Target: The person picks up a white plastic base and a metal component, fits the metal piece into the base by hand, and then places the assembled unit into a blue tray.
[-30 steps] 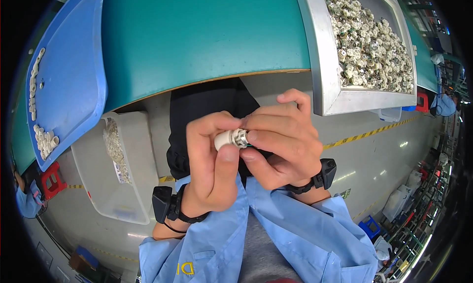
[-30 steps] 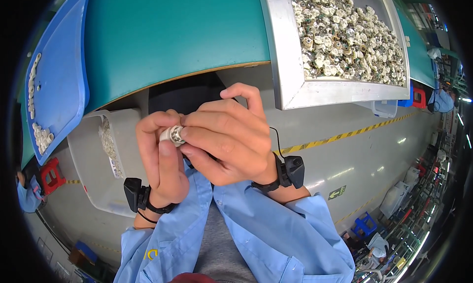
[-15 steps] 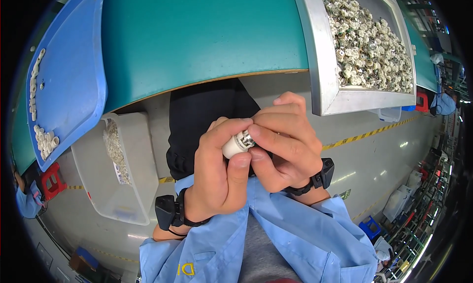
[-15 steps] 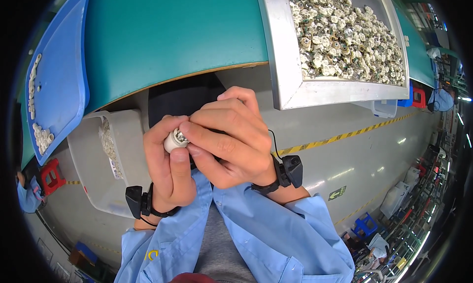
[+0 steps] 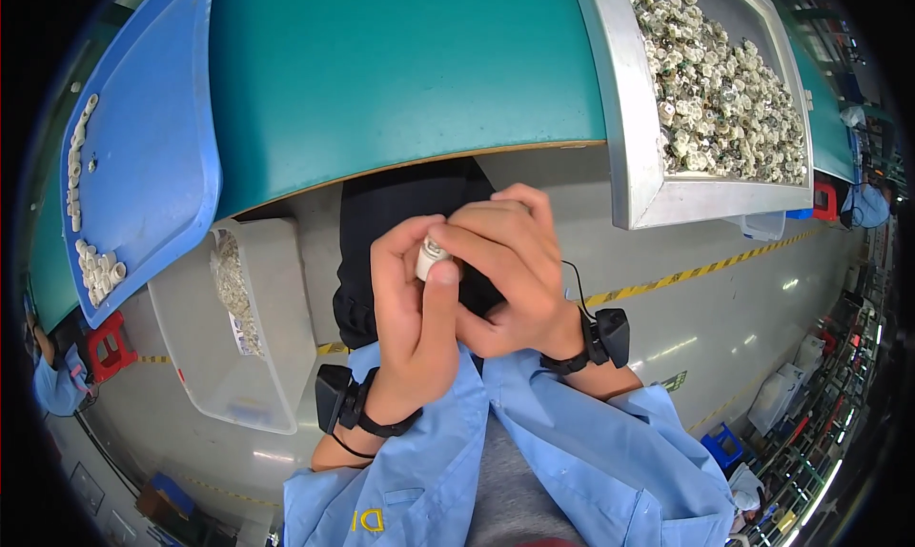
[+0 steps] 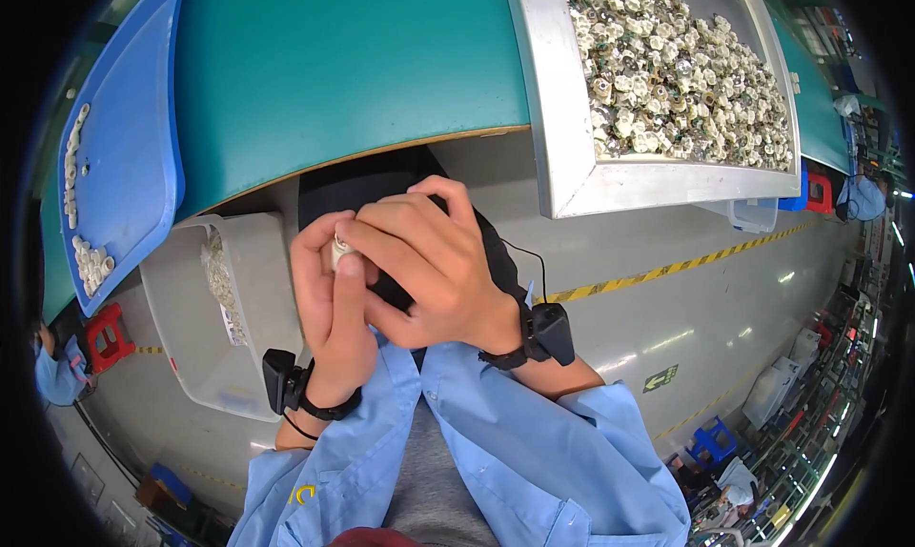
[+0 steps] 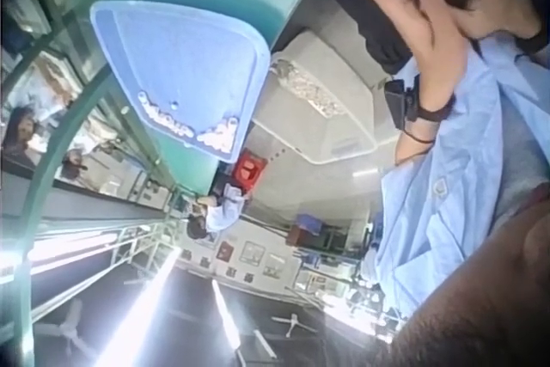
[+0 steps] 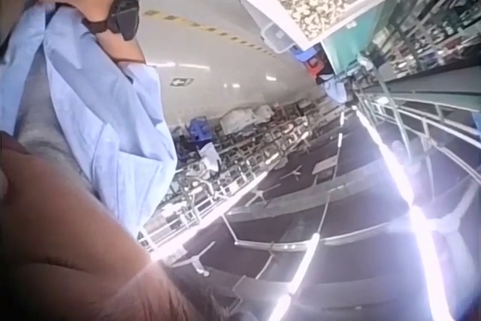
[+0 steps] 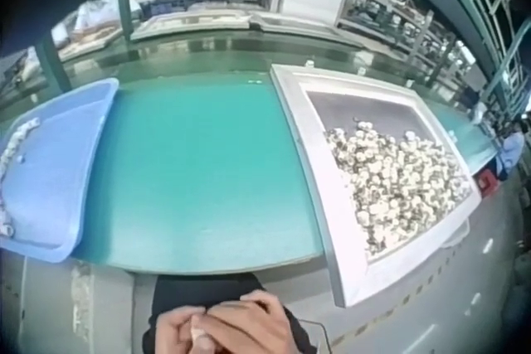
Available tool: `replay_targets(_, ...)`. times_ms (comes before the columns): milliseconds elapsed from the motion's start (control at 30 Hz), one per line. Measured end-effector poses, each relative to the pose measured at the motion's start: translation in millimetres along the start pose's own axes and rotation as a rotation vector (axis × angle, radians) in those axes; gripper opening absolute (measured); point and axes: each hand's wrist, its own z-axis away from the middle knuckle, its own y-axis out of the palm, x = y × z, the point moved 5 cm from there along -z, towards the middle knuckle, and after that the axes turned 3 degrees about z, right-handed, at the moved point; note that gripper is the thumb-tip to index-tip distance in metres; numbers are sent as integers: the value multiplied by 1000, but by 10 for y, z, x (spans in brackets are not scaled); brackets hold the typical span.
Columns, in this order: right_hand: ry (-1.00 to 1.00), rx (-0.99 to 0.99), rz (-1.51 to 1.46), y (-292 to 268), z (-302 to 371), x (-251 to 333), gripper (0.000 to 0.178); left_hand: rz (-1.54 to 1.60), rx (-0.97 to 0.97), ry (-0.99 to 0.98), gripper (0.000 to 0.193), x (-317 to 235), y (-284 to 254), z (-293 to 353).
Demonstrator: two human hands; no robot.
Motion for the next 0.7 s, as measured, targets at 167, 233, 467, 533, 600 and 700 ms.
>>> replay_targets(167,183,11,-153,167,90,-283,42,238,-94,-179,31,235,-79,-44)
replay_targets(233,245,-16,-216,184,134,-339,42,281,-107,-186,30,273,-131,-91)
replay_targets(467,382,1,-439,382,209,-527,44,333,-29,-387,31,390,-135,-318)
replay_targets(533,360,3,-420,384,213,-537,44,308,-25,-367,30,406,-138,-325)
replay_targets(600,306,5,-383,381,213,-532,43,257,-18,-314,29,408,-143,-334)
replay_targets(700,340,-17,-408,388,237,-559,42,235,-6,-311,28,399,-120,-362)
